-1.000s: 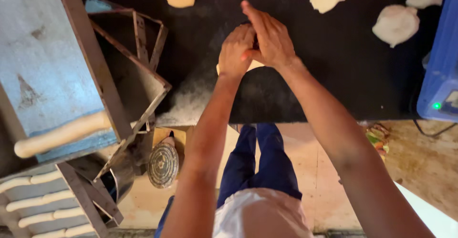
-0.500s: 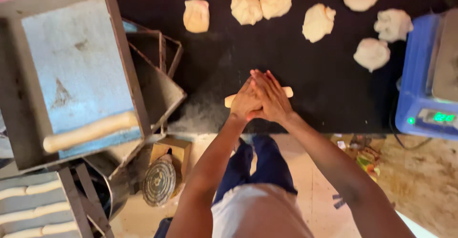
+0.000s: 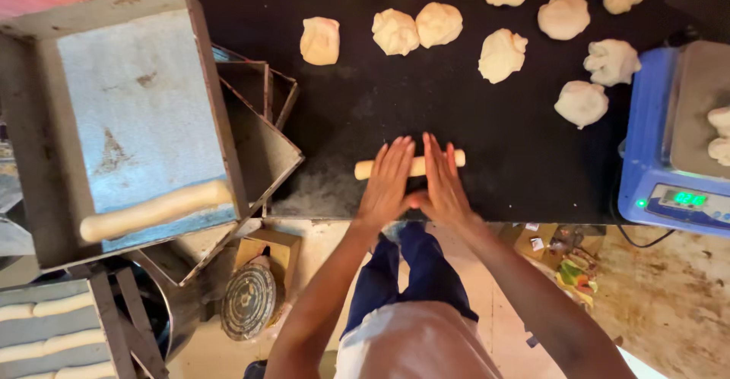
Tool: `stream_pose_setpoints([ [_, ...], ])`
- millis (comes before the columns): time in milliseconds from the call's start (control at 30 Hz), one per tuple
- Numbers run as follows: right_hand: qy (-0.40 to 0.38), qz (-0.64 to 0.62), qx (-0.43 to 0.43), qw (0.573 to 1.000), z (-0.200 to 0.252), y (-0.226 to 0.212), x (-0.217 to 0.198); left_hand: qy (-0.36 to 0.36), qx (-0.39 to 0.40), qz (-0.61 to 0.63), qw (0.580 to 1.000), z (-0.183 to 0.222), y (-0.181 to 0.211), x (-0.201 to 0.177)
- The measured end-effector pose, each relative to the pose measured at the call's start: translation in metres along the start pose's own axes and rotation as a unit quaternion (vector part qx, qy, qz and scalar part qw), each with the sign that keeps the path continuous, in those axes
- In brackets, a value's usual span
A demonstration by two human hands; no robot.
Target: The person rolls individual pieces of dough into long cylindrical shapes by hand on a counter, and then places the shaped pieces into a metal baking tray.
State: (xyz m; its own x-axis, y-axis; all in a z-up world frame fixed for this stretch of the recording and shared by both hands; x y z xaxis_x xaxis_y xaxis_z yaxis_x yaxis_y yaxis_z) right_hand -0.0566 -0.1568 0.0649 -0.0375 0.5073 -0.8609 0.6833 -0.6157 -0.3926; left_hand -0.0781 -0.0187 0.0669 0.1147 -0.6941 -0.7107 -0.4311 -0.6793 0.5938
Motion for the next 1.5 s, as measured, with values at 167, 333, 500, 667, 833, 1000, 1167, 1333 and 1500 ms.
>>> stream_pose_setpoints([
  [167, -0.122, 0.074, 0.032, 0.989, 0.048, -0.030, 0.011, -0.013, -0.061, 0.107, 0.992, 0.071, 0.029, -0.007],
  [333, -0.110, 0.217, 0.027, 0.970, -0.024, -0.010, 0.013, -0.139, -0.101, -0.292, 0.941, 0.013, 0.006, 0.005],
  [500, -0.155, 0.220, 0.069, 0.961, -0.129, 0.046, 0.019, -0.165, -0.185, -0.174, 0.953, -0.076, -0.048, -0.022],
  [667, -0.116, 0.118, -0.018, 0.986, -0.078, 0.028, 0.003, -0.226, -0.113, -0.122, 0.960, -0.037, -0.008, -0.039],
  [833, -0.132, 0.152, -0.019, 0.979, 0.009, -0.001, 0.000, -0.360, -0.208, -0.149, 0.897, 0.021, 0.047, 0.015],
  [1000, -0.133, 0.141, -0.041, 0.980, -0.051, 0.043, 0.010, -0.115, -0.219, -0.151, 0.957, -0.038, 0.003, 0.026],
  [1167, -0.184, 0.160, 0.004, 0.970, -0.157, 0.102, 0.035, -0.160, -0.308, -0.194, 0.918, -0.122, -0.060, 0.006],
  [1333, -0.163, 0.139, -0.057, 0.975, -0.086, 0.076, 0.013, -0.154, -0.150, -0.124, 0.969, -0.075, -0.017, -0.007],
  [1500, -0.125, 0.108, -0.056, 0.985, 0.004, 0.033, 0.000, -0.212, -0.207, -0.208, 0.932, -0.004, 0.040, 0.044],
])
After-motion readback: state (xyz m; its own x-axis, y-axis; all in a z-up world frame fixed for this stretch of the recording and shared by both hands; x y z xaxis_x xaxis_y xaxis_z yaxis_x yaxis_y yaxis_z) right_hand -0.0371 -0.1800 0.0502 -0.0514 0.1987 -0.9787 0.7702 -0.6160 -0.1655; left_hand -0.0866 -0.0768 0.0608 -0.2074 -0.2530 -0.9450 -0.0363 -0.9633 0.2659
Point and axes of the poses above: each hand's wrist, its own z-axis away from the middle knuckle, its own x-axis out of the palm, y = z × x, the point moved 5 cm from there along -z, towards the middle knuckle, and after that the axes turned 10 degrees about z, right-handed, at the moved point
